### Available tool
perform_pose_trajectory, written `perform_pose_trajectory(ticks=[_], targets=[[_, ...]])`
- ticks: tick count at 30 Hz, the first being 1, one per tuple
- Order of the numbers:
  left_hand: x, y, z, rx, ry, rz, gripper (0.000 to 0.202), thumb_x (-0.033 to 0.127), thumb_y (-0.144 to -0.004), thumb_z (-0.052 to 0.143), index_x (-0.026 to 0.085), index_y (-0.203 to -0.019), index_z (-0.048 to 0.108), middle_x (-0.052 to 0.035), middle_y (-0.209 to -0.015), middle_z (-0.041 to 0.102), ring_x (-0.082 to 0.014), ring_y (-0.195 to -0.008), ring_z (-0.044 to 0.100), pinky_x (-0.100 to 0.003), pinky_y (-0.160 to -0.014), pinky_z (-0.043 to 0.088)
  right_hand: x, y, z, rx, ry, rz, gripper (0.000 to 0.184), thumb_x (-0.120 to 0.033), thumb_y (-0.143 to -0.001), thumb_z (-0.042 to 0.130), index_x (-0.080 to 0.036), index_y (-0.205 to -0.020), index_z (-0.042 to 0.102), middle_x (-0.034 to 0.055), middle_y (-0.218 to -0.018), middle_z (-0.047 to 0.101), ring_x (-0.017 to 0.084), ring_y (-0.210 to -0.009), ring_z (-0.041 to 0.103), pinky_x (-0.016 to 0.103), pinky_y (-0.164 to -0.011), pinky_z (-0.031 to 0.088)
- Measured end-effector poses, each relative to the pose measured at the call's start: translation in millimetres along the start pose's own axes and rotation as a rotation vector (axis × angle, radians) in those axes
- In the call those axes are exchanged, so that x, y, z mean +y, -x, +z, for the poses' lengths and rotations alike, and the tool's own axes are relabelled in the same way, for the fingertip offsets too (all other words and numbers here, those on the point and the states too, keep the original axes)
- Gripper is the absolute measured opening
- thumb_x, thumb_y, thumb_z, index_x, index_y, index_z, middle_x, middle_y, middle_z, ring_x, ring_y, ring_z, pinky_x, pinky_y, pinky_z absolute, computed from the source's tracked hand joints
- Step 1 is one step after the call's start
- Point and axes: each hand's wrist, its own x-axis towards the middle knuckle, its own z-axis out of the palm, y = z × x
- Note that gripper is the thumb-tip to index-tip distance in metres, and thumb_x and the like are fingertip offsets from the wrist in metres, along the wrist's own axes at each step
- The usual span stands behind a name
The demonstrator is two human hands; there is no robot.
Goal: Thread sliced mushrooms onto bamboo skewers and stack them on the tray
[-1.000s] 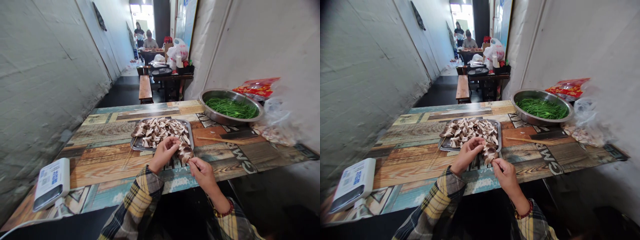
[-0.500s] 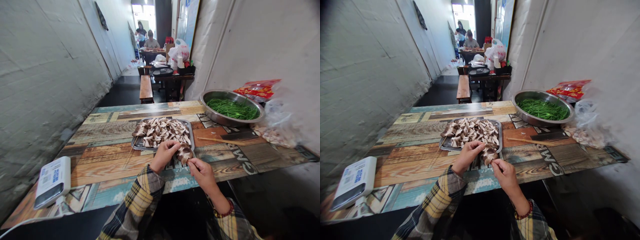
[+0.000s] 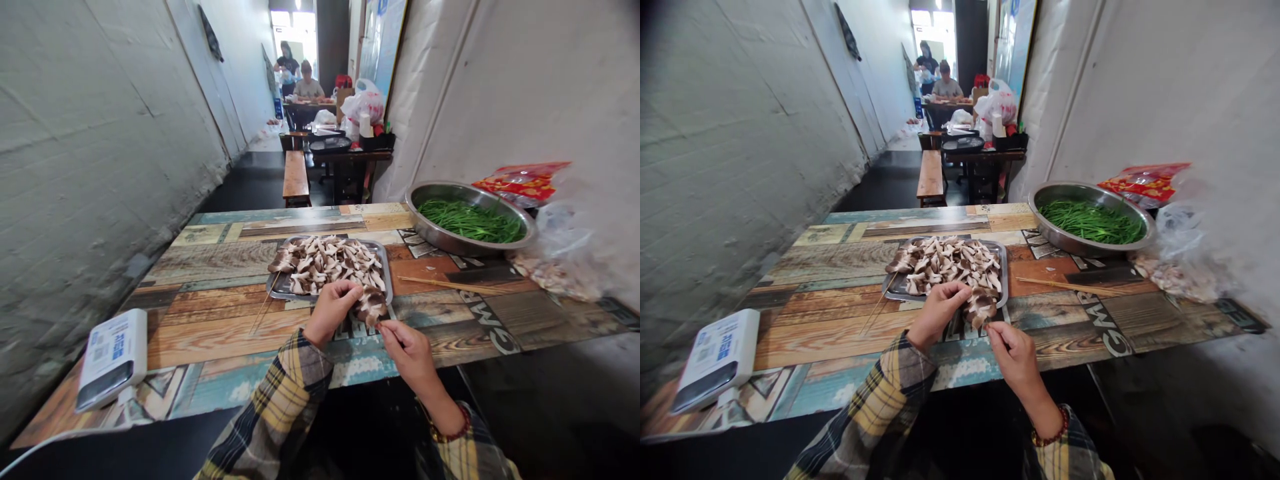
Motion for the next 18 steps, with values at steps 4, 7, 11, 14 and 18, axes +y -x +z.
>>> perform_pose_trajectory(ticks=[4, 7, 11, 14, 18], targets=[[0.1, 0.9, 0.7, -0.019, 0.025, 0.006, 0.034, 0.044, -0.07, 0.068, 0.012, -0.061, 0.062, 0.0017, -0.059, 0.053, -0.0084, -0.056, 0.044, -0.02, -0.054, 0.034, 1.7, 1.8, 0.4, 0.035, 0.04, -0.03, 0.026, -0.029, -0.091, 0.049, -0.014, -0.083, 0.07, 0.0015, -0.058, 0.064, 0.014, -0.05, 0.059, 0.021, -0.051, 0.043], [-2.0, 0.7, 0.5, -0.037, 0.038, 0.006, 0.033, 0.043, -0.07, 0.068, 0.012, -0.062, 0.061, 0.0018, -0.058, 0.053, -0.0081, -0.055, 0.044, -0.02, -0.054, 0.034, 2.3, 2.3, 0.6, 0.052, 0.061, -0.045, 0.025, -0.028, -0.09, 0.05, -0.015, -0.083, 0.07, 0.0015, -0.059, 0.065, 0.014, -0.05, 0.059, 0.021, -0.051, 0.044], [-5.1, -0.3, 0.4, -0.069, 0.025, 0.01, 0.032, 0.042, -0.072, 0.067, 0.012, -0.062, 0.061, 0.0008, -0.059, 0.054, -0.0083, -0.055, 0.045, -0.02, -0.053, 0.035, 2.5, 2.9, 0.8, 0.07, 0.087, -0.071, 0.025, -0.027, -0.09, 0.05, -0.015, -0.082, 0.07, 0.0014, -0.061, 0.066, 0.014, -0.051, 0.06, 0.021, -0.053, 0.044], [-5.0, 0.1, 1.9, -0.077, 0.014, 0.011, 0.031, 0.041, -0.072, 0.067, 0.012, -0.063, 0.062, 0.0002, -0.059, 0.055, -0.0087, -0.054, 0.045, -0.02, -0.052, 0.035, 3.1, 3.3, 1.3, 0.08, 0.106, -0.078, 0.025, -0.026, -0.09, 0.05, -0.015, -0.082, 0.07, 0.0013, -0.06, 0.066, 0.013, -0.051, 0.059, 0.021, -0.052, 0.044], [-1.2, 3.1, 5.0, -0.132, -0.016, 0.035, 0.03, 0.039, -0.073, 0.066, 0.012, -0.059, 0.061, 0.0008, -0.056, 0.054, -0.0085, -0.054, 0.044, -0.02, -0.052, 0.034, 3.7, 2.9, 2.4, 0.108, 0.105, -0.086, 0.025, -0.026, -0.09, 0.049, -0.014, -0.08, 0.069, 0.0014, -0.059, 0.064, 0.013, -0.049, 0.058, 0.021, -0.051, 0.043]])
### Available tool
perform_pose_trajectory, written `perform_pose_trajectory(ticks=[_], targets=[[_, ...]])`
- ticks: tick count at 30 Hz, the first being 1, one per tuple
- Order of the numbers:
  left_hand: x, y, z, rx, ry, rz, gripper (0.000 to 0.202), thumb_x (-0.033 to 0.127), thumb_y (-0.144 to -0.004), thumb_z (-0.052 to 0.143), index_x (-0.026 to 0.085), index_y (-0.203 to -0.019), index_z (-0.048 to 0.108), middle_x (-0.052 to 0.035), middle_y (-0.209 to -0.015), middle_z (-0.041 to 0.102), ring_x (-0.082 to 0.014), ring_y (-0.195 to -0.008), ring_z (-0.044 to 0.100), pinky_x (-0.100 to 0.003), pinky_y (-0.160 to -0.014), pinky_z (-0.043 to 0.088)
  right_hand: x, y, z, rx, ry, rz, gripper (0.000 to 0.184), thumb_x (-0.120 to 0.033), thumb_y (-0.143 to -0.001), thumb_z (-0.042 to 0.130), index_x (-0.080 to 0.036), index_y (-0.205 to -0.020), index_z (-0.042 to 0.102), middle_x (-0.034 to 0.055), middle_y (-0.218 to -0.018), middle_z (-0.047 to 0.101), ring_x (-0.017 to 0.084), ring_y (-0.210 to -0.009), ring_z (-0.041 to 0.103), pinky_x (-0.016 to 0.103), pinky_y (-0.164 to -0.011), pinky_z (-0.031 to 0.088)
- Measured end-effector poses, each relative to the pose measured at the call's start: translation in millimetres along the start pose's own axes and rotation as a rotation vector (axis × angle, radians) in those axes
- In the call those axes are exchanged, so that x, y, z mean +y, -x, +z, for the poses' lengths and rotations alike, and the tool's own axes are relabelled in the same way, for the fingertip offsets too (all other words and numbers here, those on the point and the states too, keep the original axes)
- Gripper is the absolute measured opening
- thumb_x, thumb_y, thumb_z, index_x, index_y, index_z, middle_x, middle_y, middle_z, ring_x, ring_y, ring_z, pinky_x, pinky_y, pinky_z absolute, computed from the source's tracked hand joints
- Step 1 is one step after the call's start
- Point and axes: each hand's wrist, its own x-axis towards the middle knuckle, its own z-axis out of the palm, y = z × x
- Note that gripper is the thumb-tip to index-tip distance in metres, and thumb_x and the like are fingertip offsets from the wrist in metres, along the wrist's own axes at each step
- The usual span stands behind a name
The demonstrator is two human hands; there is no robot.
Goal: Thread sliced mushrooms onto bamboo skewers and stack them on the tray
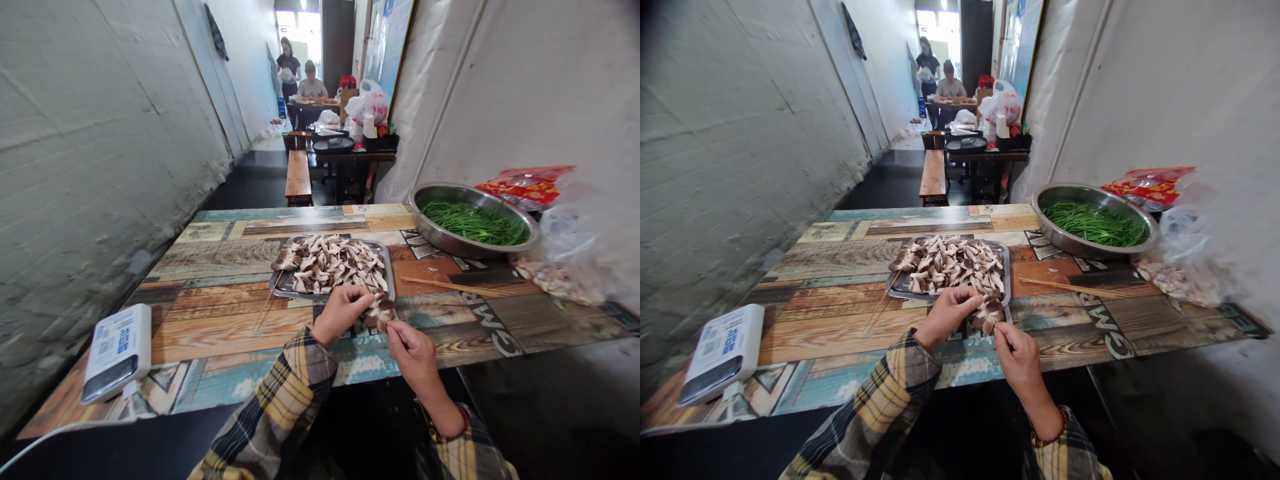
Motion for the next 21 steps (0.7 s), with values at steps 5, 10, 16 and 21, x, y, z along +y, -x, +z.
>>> perform_pose_trajectory(ticks=[5, 10, 16, 21], targets=[[2, -1, -5.5, 0.071, -0.024, 0.063, 0.025, 0.038, -0.076, 0.063, 0.014, -0.073, 0.068, -0.0019, -0.068, 0.062, -0.0115, -0.061, 0.052, -0.022, -0.059, 0.04, 0, 1, 1, 0.032, -0.008, 0.022, 0.024, -0.027, -0.088, 0.051, -0.015, -0.079, 0.068, -0.0004, -0.054, 0.061, 0.012, -0.046, 0.054, 0.021, -0.048, 0.041], [-6, -8, -24.2, 0.366, -0.23, 0.174, 0.023, 0.035, -0.083, 0.055, 0.016, -0.087, 0.068, -0.0033, -0.076, 0.065, -0.0148, -0.069, 0.057, -0.025, -0.064, 0.043, 6, 4, 0, 0.068, -0.121, 0.192, 0.022, -0.031, -0.088, 0.052, -0.016, -0.079, 0.066, -0.0034, -0.05, 0.053, 0.011, -0.044, 0.05, 0.021, -0.047, 0.039], [-9, -7, -26.5, 0.242, -0.805, 0.349, 0.015, 0.021, -0.085, 0.053, 0.018, -0.079, 0.066, -0.0048, -0.079, 0.061, -0.0183, -0.081, 0.056, -0.03, -0.074, 0.041, 10, 4, 0, 0.173, -0.369, 0.404, 0.026, -0.039, -0.087, 0.054, -0.015, -0.083, 0.065, -0.005, -0.049, 0.048, 0.01, -0.043, 0.045, 0.02, -0.043, 0.036], [-8, -5, -15.7, 0.048, -1.006, 0.413, 0.018, 0.018, -0.081, 0.059, 0.022, -0.095, 0.069, -0.0051, -0.086, 0.058, -0.0202, -0.088, 0.052, -0.033, -0.08, 0.041, 8, 0, 2, 0.184, -0.429, 0.424, 0.029, -0.042, -0.086, 0.056, -0.015, -0.082, 0.066, -0.0058, -0.046, 0.047, 0.009, -0.04, 0.042, 0.02, -0.041, 0.034]])
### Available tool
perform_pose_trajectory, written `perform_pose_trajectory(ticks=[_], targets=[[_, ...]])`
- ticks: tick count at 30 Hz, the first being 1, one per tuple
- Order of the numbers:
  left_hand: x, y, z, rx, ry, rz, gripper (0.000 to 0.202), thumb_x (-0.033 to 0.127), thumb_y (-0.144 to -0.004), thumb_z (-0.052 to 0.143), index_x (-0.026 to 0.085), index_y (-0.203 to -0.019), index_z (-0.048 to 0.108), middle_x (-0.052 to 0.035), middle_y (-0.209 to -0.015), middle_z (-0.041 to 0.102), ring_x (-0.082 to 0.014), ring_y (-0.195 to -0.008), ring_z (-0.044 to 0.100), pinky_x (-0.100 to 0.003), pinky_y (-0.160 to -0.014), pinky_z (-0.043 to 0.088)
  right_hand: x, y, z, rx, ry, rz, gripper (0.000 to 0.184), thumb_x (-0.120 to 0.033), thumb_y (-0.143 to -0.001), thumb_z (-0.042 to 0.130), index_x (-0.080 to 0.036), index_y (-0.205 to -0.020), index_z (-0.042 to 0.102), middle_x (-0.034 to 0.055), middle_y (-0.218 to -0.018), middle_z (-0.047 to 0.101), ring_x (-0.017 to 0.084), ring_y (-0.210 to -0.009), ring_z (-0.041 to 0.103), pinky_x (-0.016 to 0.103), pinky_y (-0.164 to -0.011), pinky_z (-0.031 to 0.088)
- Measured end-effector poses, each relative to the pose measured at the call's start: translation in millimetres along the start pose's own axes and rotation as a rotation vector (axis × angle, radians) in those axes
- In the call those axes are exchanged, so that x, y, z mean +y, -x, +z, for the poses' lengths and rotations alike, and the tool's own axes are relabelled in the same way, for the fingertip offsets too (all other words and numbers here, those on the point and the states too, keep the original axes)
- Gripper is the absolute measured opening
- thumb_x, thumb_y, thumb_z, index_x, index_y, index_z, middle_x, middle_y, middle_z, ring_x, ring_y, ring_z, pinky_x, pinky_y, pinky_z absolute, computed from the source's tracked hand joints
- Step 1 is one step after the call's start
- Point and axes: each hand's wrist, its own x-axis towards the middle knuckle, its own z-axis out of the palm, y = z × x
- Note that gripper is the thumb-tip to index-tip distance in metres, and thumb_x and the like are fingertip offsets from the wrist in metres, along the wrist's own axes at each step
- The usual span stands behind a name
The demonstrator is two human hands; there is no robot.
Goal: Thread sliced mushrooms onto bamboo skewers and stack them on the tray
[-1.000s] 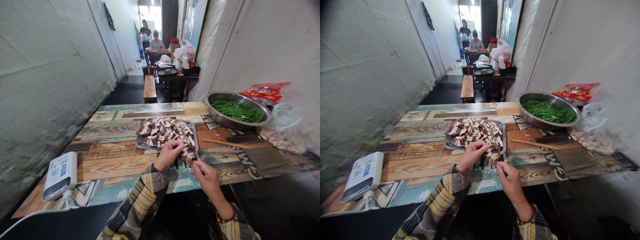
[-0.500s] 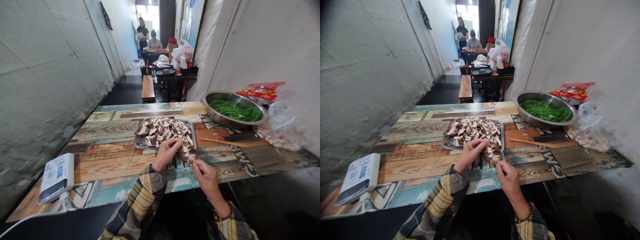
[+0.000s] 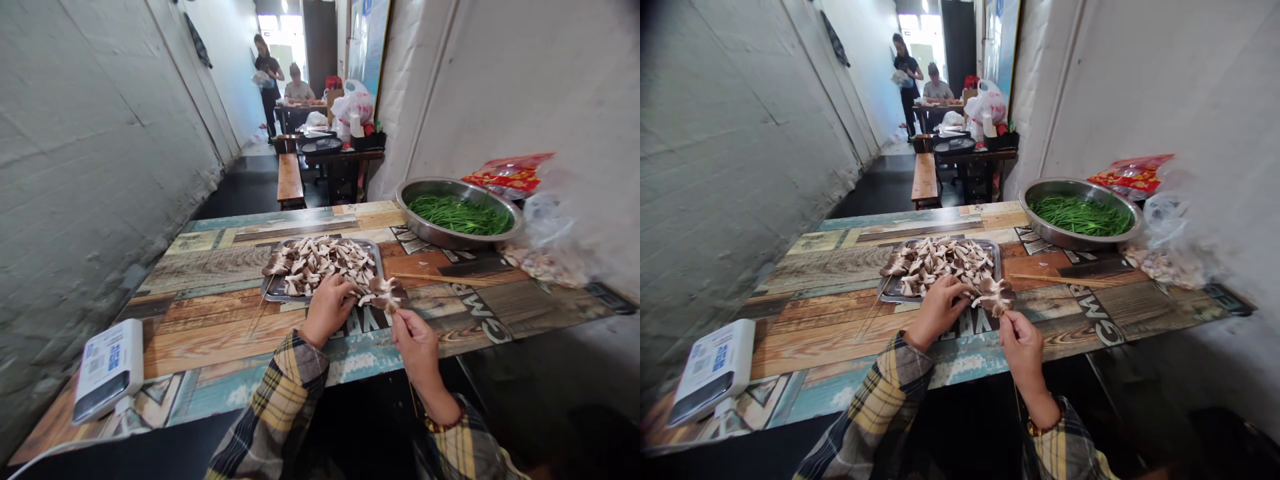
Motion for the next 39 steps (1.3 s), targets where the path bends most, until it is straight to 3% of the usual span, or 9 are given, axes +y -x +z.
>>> perform_pose_trajectory(ticks=[4, 7, 12, 15, 18, 21, 29, 34, 39], targets=[[0, -3, 5.0, -0.021, -0.015, 0.02, 0.019, 0.013, -0.08, 0.056, 0.021, -0.089, 0.071, -0.0057, -0.084, 0.057, -0.0199, -0.085, 0.05, -0.034, -0.079, 0.041, 0, 0, 1, -0.024, 0.037, -0.02, 0.028, -0.04, -0.086, 0.055, -0.015, -0.082, 0.066, -0.0049, -0.047, 0.049, 0.01, -0.041, 0.044, 0.02, -0.041, 0.035], [-4, -6, 7.9, 0.062, 0.088, -0.036, 0.016, 0.014, -0.08, 0.056, 0.02, -0.08, 0.07, -0.0058, -0.081, 0.057, -0.02, -0.084, 0.051, -0.034, -0.078, 0.041, 1, 1, 0, -0.036, 0.07, -0.035, 0.027, -0.039, -0.087, 0.054, -0.015, -0.081, 0.066, -0.0046, -0.048, 0.049, 0.01, -0.042, 0.046, 0.02, -0.042, 0.035], [-9, -9, 2.9, 0.221, 0.626, -0.264, 0.012, 0.028, -0.079, 0.062, 0.017, -0.077, 0.066, -0.005, -0.081, 0.064, -0.0173, -0.079, 0.057, -0.029, -0.073, 0.044, -2, 1, -1, -0.148, 0.109, -0.078, 0.025, -0.034, -0.09, 0.05, -0.015, -0.08, 0.064, -0.005, -0.048, 0.048, 0.01, -0.043, 0.047, 0.021, -0.045, 0.037], [-6, -9, -3.2, 0.167, 1.005, -0.455, 0.023, 0.038, -0.076, 0.065, 0.015, -0.078, 0.061, -0.002, -0.072, 0.064, -0.0127, -0.064, 0.058, -0.024, -0.06, 0.045, -6, 0, -1, -0.216, 0.136, -0.123, 0.024, -0.032, -0.09, 0.049, -0.016, -0.078, 0.063, -0.005, -0.048, 0.048, 0.01, -0.044, 0.047, 0.021, -0.047, 0.038], [-1, -8, -6.8, 0.122, 1.22, -0.541, 0.028, 0.04, -0.073, 0.069, 0.015, -0.081, 0.06, -0.0004, -0.068, 0.064, -0.0103, -0.057, 0.057, -0.021, -0.054, 0.045, -10, 0, -2, -0.264, 0.161, -0.151, 0.024, -0.03, -0.09, 0.048, -0.016, -0.078, 0.063, -0.0049, -0.048, 0.048, 0.01, -0.044, 0.047, 0.021, -0.048, 0.039], [2, -9, -7.5, 0.136, 1.295, -0.588, 0.032, 0.037, -0.067, 0.075, 0.013, -0.086, 0.063, 0.0001, -0.066, 0.064, -0.0084, -0.053, 0.056, -0.019, -0.051, 0.043, -12, 0, -3, -0.306, 0.179, -0.176, 0.024, -0.03, -0.089, 0.048, -0.016, -0.076, 0.063, -0.0049, -0.047, 0.049, 0.01, -0.043, 0.047, 0.021, -0.047, 0.038], [1, -8, -6.6, 0.15, 1.418, -0.57, 0.04, 0.026, -0.062, 0.08, 0.013, -0.095, 0.061, -0.0036, -0.077, 0.069, -0.0119, -0.067, 0.064, -0.022, -0.064, 0.05, -12, -1, -2, -0.325, 0.236, -0.211, 0.025, -0.029, -0.088, 0.048, -0.016, -0.072, 0.062, -0.005, -0.047, 0.047, 0.01, -0.043, 0.046, 0.02, -0.046, 0.038], [3, -9, -7.3, 0.178, 1.368, -0.566, 0.032, 0.027, -0.063, 0.079, 0.013, -0.084, 0.06, -0.0026, -0.073, 0.066, -0.0106, -0.064, 0.062, -0.018, -0.055, 0.046, -14, -1, -2, -0.314, 0.25, -0.22, 0.025, -0.03, -0.088, 0.049, -0.016, -0.074, 0.064, -0.005, -0.046, 0.047, 0.01, -0.042, 0.046, 0.02, -0.046, 0.038], [3, -9, -6.5, 0.132, 1.301, -0.558, 0.033, 0.035, -0.065, 0.077, 0.015, -0.08, 0.055, -0.0011, -0.072, 0.065, -0.0074, -0.052, 0.055, -0.016, -0.044, 0.038, -15, 0, -3, -0.334, 0.265, -0.228, 0.025, -0.029, -0.088, 0.048, -0.016, -0.075, 0.065, -0.0047, -0.047, 0.048, 0.01, -0.042, 0.047, 0.02, -0.046, 0.039]])
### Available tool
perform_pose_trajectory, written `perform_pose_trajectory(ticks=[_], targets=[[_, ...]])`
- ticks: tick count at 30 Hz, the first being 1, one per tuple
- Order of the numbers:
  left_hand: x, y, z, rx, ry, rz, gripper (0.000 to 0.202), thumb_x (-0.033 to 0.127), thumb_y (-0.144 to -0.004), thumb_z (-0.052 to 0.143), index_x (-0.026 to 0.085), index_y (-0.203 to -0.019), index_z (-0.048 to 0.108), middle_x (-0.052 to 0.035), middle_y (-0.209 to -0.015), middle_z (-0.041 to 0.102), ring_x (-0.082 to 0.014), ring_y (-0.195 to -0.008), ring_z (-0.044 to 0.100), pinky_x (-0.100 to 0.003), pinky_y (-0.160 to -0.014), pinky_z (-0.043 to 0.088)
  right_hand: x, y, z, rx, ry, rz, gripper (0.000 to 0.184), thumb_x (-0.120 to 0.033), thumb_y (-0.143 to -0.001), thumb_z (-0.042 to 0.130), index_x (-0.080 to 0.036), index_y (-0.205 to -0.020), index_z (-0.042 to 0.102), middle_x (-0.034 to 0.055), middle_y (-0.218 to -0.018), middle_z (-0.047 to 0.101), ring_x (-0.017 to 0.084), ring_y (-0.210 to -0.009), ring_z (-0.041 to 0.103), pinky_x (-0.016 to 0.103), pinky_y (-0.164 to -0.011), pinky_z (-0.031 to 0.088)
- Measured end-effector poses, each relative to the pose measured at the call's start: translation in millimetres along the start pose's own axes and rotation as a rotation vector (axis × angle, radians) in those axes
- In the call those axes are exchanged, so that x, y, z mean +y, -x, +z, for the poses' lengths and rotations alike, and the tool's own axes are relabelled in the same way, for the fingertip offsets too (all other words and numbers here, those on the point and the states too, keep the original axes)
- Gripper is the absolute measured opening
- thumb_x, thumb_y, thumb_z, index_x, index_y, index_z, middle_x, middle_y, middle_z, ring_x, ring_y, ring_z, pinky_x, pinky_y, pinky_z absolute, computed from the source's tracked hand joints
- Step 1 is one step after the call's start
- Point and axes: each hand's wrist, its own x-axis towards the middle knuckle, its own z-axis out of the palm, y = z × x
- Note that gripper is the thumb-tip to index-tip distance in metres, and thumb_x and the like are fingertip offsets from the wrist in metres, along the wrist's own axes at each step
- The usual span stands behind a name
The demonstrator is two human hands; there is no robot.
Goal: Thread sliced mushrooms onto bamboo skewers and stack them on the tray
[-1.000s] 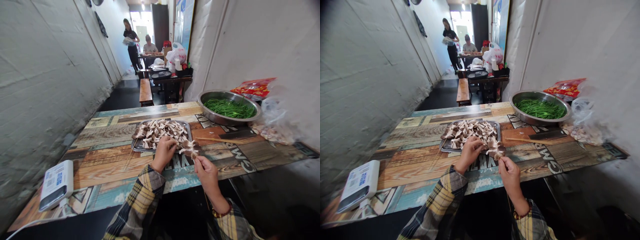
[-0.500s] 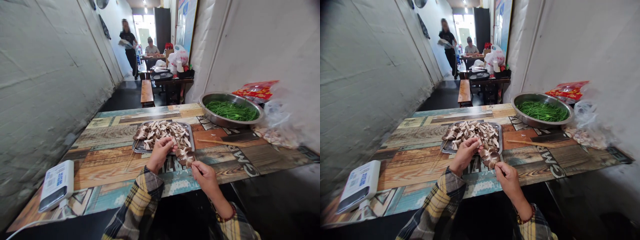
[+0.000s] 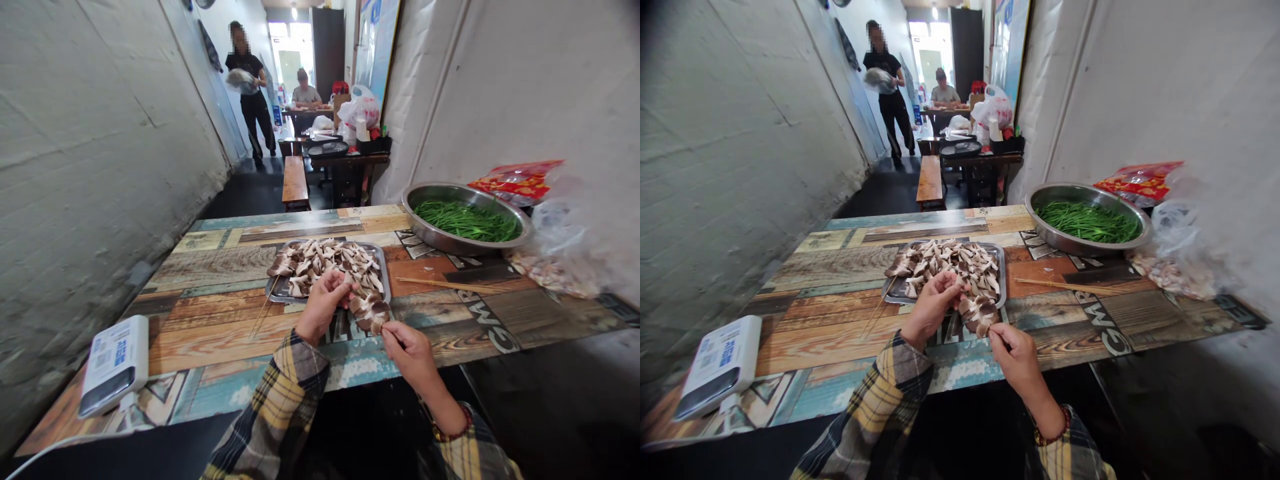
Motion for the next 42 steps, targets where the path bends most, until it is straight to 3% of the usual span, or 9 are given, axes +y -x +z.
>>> perform_pose_trajectory(ticks=[5, 9, 13, 22, 27, 32, 42], targets=[[-2.3, 1.8, 0.1, -0.011, -0.035, 0.043, 0.027, 0.029, -0.065, 0.077, 0.014, -0.077, 0.058, 0.002, -0.062, 0.061, -0.0063, -0.054, 0.054, -0.016, -0.051, 0.04, -0.7, -0.8, 1.6, 0.003, 0.025, -0.01, 0.026, -0.03, -0.088, 0.048, -0.016, -0.073, 0.064, -0.0043, -0.048, 0.047, 0.01, -0.043, 0.046, 0.019, -0.046, 0.039], [-3.6, 2.7, -1.2, -0.026, -0.032, 0.014, 0.024, 0.027, -0.068, 0.075, 0.012, -0.085, 0.066, -0.0024, -0.07, 0.067, -0.0095, -0.062, 0.06, -0.02, -0.06, 0.045, -2.0, -2.3, 2.8, 0.011, 0.036, -0.023, 0.025, -0.029, -0.088, 0.048, -0.017, -0.072, 0.064, -0.0044, -0.047, 0.047, 0.01, -0.043, 0.046, 0.019, -0.046, 0.039], [-4.4, 1.0, -1.9, 0.031, 0.022, 0.001, 0.028, 0.028, -0.067, 0.076, 0.013, -0.089, 0.068, -0.0036, -0.075, 0.069, -0.0116, -0.065, 0.064, -0.023, -0.065, 0.049, -2.6, -2.9, 2.5, 0.043, 0.052, -0.038, 0.026, -0.029, -0.087, 0.048, -0.017, -0.072, 0.064, -0.004, -0.047, 0.048, 0.01, -0.043, 0.047, 0.019, -0.045, 0.038], [-4.4, 1.0, 0.6, 0.095, 0.044, 0.018, 0.024, 0.024, -0.062, 0.078, 0.013, -0.075, 0.061, -0.0009, -0.065, 0.067, -0.0097, -0.057, 0.062, -0.021, -0.06, 0.048, -2.1, -2.8, 3.9, 0.01, 0.077, -0.08, 0.025, -0.028, -0.088, 0.048, -0.017, -0.074, 0.066, -0.0023, -0.05, 0.055, 0.011, -0.044, 0.05, 0.019, -0.047, 0.039], [-6.1, 1.8, -0.4, 0.093, 0.025, 0.032, 0.022, 0.025, -0.064, 0.076, 0.014, -0.074, 0.06, -0.0017, -0.066, 0.067, -0.013, -0.062, 0.065, -0.023, -0.062, 0.049, -1.7, -3.7, 6.2, 0.039, 0.115, -0.088, 0.026, -0.027, -0.088, 0.049, -0.017, -0.072, 0.066, -0.0017, -0.053, 0.058, 0.011, -0.047, 0.053, 0.02, -0.048, 0.039], [-7.2, 2.7, -1.9, 0.098, -0.039, 0.102, 0.017, 0.024, -0.067, 0.074, 0.014, -0.075, 0.063, -0.001, -0.066, 0.067, -0.0108, -0.063, 0.062, -0.021, -0.062, 0.047, 1.6, -3.1, 8.4, 0.065, 0.149, -0.077, 0.025, -0.027, -0.088, 0.049, -0.017, -0.074, 0.067, -0.0016, -0.055, 0.06, 0.011, -0.048, 0.055, 0.02, -0.05, 0.039], [-5.9, 2.4, 0.6, 0.123, -0.081, 0.102, 0.015, 0.022, -0.065, 0.073, 0.014, -0.073, 0.064, -0.0006, -0.065, 0.065, -0.0107, -0.061, 0.06, -0.021, -0.061, 0.045, 3.9, -3.2, 9.3, 0.075, 0.161, -0.078, 0.024, -0.026, -0.088, 0.049, -0.016, -0.074, 0.067, -0.0011, -0.055, 0.061, 0.011, -0.049, 0.055, 0.02, -0.05, 0.038]])
